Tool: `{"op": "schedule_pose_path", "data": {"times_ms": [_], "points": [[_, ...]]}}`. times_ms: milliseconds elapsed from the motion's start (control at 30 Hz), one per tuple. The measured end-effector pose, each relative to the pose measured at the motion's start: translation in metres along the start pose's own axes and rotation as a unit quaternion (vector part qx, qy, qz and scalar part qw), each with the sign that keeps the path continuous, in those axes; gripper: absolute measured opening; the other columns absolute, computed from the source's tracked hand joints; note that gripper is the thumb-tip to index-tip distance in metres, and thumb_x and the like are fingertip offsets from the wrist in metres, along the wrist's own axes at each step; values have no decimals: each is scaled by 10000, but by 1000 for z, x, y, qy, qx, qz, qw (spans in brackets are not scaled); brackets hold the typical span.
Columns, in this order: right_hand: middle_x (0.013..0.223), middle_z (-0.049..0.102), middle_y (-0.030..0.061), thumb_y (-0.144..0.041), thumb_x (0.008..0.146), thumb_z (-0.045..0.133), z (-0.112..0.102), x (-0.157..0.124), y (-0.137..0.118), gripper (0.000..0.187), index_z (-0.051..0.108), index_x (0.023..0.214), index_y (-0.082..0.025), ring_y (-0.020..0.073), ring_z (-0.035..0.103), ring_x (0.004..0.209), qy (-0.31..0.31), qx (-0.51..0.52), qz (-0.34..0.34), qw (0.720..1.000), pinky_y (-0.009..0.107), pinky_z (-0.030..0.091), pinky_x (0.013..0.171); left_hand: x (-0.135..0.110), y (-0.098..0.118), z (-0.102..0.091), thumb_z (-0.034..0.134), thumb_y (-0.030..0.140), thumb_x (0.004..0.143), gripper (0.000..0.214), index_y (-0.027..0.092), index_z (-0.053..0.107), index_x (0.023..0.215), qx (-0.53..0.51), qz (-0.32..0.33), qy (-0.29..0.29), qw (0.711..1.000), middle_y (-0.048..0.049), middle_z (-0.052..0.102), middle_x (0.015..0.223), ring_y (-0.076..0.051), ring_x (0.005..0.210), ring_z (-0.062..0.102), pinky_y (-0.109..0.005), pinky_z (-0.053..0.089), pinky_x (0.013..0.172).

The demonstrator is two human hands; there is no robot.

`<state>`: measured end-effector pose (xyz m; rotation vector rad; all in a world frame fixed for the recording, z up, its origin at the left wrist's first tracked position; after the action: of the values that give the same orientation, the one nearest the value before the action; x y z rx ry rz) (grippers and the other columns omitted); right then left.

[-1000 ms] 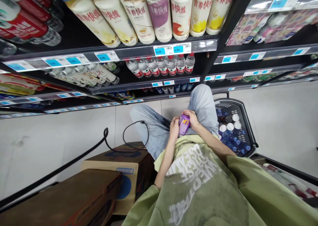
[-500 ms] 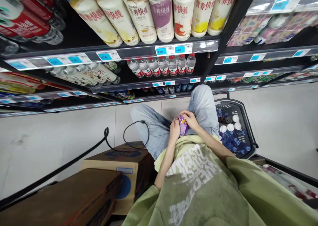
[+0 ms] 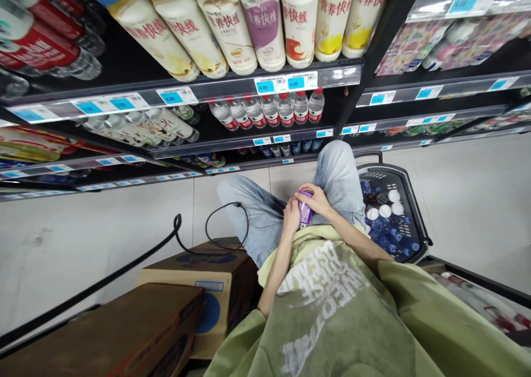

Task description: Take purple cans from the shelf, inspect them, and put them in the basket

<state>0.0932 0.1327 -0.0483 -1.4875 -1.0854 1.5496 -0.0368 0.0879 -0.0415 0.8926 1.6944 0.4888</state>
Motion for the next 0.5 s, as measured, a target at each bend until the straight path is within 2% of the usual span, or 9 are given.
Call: {"op": "schedule_pose_path", "data": {"times_ms": [233, 367, 500], "points": [[801, 745, 22, -436, 634, 871, -4, 0, 1, 278, 727, 774, -243, 237, 706, 817, 39, 88, 50, 994, 366, 543, 804, 3, -8, 2, 421, 418, 1058, 353, 209, 704, 1022, -49, 12, 7, 999, -88, 758, 1042, -264, 1027, 699, -406, 523, 980], [745, 729, 9, -409, 609, 871, -13, -1, 5, 272, 716, 747, -234, 221, 674, 753, 96, 152, 96, 979, 341, 517, 735, 5, -12, 8, 606, 469, 964, 328, 201, 720, 1115, -168, 16, -13, 986, -72, 762, 1104, -251, 1050, 701, -387, 556, 974], [762, 744, 4, -385, 629, 826, -22, -1, 4, 228, 698, 742, -234, 209, 656, 736, 149, 244, 109, 952, 326, 513, 714, 0, -9, 18, 790, 551, 809, 550, 225, 671, 1236, -308, -19, -59, 949, -74, 729, 1176, -252, 962, 721, -406, 638, 828]]}}
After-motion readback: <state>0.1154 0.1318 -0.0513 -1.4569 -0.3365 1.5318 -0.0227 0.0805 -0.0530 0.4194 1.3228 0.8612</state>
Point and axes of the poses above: each hand's wrist, its own x-axis towards the middle knuckle, its own z-axis out of the palm, y = z × x, the point moved 7 cm from there along x, towards the middle knuckle
